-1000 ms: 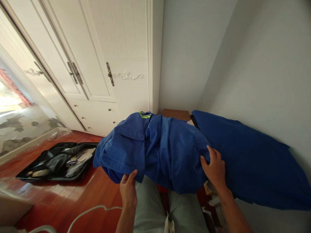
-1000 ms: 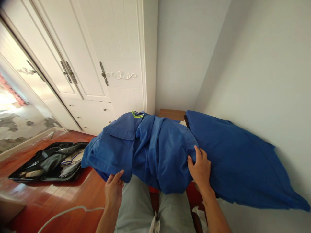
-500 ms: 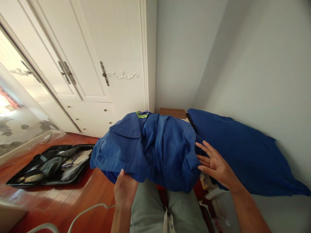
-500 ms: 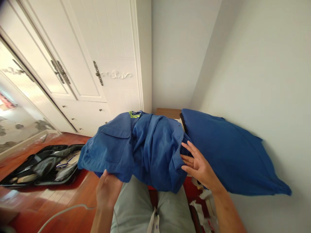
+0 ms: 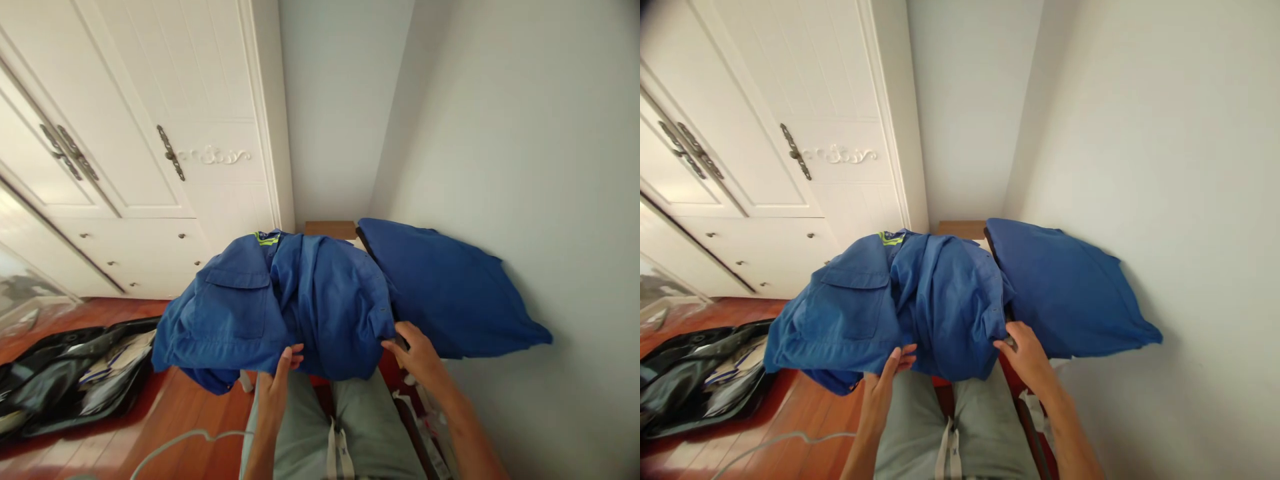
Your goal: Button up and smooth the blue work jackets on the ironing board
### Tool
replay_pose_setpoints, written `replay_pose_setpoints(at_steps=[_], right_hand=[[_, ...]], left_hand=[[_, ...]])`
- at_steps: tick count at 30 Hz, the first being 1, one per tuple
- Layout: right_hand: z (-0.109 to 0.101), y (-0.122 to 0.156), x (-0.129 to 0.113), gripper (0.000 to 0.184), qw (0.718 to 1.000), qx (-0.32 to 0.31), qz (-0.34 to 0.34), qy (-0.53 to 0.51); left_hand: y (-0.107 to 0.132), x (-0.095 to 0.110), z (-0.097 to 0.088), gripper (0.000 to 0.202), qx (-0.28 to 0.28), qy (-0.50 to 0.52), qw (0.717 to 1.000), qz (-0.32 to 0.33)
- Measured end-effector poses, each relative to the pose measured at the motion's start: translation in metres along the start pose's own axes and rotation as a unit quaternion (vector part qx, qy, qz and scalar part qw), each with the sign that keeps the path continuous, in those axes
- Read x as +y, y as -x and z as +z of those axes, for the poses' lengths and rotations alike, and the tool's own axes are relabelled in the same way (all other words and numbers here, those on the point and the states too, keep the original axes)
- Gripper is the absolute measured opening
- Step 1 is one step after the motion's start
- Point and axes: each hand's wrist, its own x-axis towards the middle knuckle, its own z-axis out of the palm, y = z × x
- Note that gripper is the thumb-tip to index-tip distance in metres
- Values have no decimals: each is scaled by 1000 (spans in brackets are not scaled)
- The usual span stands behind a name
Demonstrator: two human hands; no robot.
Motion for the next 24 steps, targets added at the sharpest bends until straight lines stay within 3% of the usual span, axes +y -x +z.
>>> replay_pose_setpoints(at_steps=[4,9,13,15,17,19,21,24], right_hand=[[12,-8,-31,31,999,33,14,21],[18,-37,-78,25,997,54,41,-28],[26,-49,-103,28,977,28,87,-195],[36,-44,-113,31,918,-48,132,-370],[49,-33,-122,36,816,-130,165,-538],[62,-18,-130,41,733,-160,168,-639],[74,-5,-134,49,705,-164,148,-674],[83,9,-135,64,720,-177,87,-665]], left_hand=[[-1,7,-10,41,-35,-87,996,-6],[4,20,-11,32,36,-141,989,6],[5,25,-8,41,17,-121,992,8],[7,26,-4,46,-21,-54,998,-16],[11,27,1,47,-54,25,997,-42],[13,29,5,45,-68,76,993,-63],[14,30,7,41,-62,90,990,-85],[14,30,7,39,-33,97,989,-105]])
